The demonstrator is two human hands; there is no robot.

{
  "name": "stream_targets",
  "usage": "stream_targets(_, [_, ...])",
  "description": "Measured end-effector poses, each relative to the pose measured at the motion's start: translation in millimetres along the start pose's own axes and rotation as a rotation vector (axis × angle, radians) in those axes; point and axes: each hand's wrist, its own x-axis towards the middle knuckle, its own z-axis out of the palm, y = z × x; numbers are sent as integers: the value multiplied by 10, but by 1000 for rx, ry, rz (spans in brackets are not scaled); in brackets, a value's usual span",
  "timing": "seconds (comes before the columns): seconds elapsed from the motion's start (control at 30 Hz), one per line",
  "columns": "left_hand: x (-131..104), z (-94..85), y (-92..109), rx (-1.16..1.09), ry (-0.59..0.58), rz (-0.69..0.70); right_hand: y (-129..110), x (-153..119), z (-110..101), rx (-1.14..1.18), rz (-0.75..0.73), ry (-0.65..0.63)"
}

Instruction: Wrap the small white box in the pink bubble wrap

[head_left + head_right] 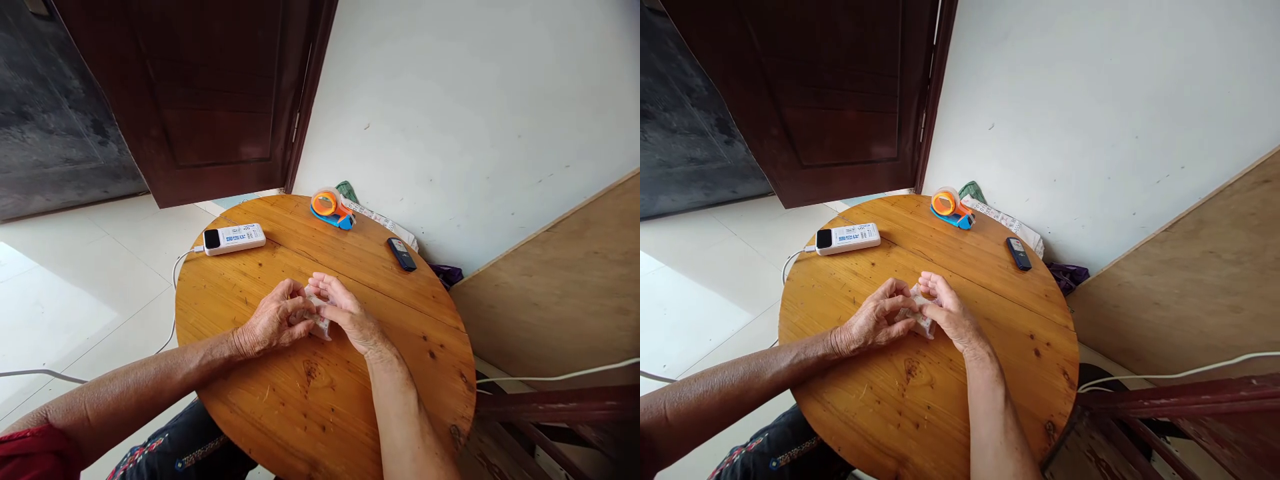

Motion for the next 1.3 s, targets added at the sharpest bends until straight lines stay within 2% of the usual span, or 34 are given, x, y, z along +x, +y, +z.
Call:
stream_targets(0.17, [-12,-54,23,-72,-1,22,-3,18,-29,83,18,52])
stream_targets(0.4, [3,-57,24,-54,37,52,-68,-36,-75,43,31,-66])
stream_targets(0.53, [5,-15,7,-49,25,32,-67,-29,-33,-25,48,-43])
stream_targets(0.7, [5,-101,38,-107,16,-2,-40,-15,-60,-51,-9,-34])
stream_targets(0.87, [52,-171,5,-156,134,-120,-104,-59,-200,-162,-160,72])
stream_targets(0.97, [80,-164,-14,-156,170,-189,-179,-112,-258,-307,-226,-12])
stream_targets(1.13, [83,-168,20,-197,122,-232,-252,-166,-223,-538,-288,-172])
stream_targets(1.3, [67,-177,52,-192,61,-225,-229,-142,-94,-581,-317,-164])
